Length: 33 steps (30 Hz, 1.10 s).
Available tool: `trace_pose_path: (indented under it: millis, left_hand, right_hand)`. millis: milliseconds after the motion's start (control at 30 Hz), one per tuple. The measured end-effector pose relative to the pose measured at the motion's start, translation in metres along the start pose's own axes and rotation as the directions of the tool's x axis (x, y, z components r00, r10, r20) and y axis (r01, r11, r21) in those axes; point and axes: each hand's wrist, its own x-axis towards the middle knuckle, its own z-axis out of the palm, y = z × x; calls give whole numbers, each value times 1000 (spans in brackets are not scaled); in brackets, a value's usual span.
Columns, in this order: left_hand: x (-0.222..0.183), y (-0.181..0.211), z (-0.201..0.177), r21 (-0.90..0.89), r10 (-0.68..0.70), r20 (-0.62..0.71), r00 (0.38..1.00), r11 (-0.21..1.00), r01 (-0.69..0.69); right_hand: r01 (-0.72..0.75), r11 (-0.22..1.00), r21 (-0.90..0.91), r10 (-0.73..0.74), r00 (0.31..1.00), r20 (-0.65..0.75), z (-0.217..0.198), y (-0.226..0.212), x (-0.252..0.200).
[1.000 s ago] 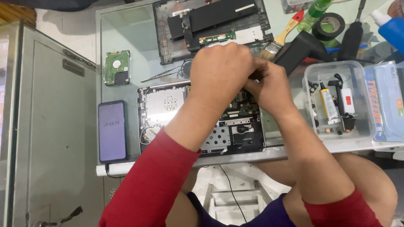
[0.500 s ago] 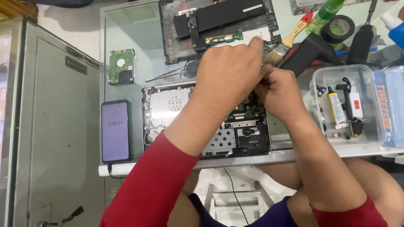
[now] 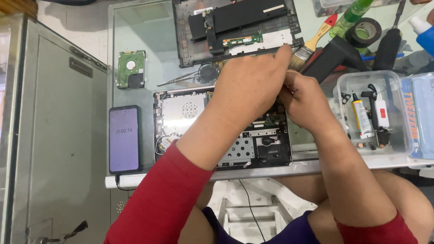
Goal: Removing a motherboard from a laptop by unscrewing it and disconnecting all internal cables.
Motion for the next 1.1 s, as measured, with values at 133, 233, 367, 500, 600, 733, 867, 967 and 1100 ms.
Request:
trace_pose_path:
  millis: [133, 233, 367, 500, 600, 733, 867, 967, 1100]
  left_hand:
    - [1, -1, 6, 117, -23, -82, 996, 993, 32]
    - [-2, -1, -5, -38, -9, -185, 983, 999, 2]
    - [-11, -4, -5, -146, -49, -93, 995, 989, 35]
    - [-15, -5, -5, -273, -16, 33, 999, 962, 24]
    - [-14, -13, 10, -217, -73, -5, 997, 974, 70]
    - [-17, -8, -8, -123, -71, -80, 994, 991, 60]
    - [-19, -11, -7, -417, -115, 25, 993, 902, 115]
    - [-20, -17, 11, -565, -155, 148, 977, 797, 212]
    - [-31, -22, 11, -570, -222, 257, 941, 751, 333]
  right_hand:
    - [-56, 992, 117, 54, 998, 17, 5, 1, -1]
    - [55, 985, 164, -38, 994, -101, 11, 21, 1]
    - [41, 991, 125, -35, 998, -53, 2, -8, -1]
    - [36, 976, 217, -40, 999, 15, -9, -49, 1]
    - [103, 988, 113, -101, 995, -25, 1, -8, 1]
    - [113, 991, 77, -104, 987, -119, 11, 4, 2]
    - [125, 990, 66, -120, 989, -83, -1, -9, 0]
    - [101, 989, 105, -94, 993, -65, -2, -23, -2]
    - [141, 971, -192, -139, 990, 24, 5, -8, -2]
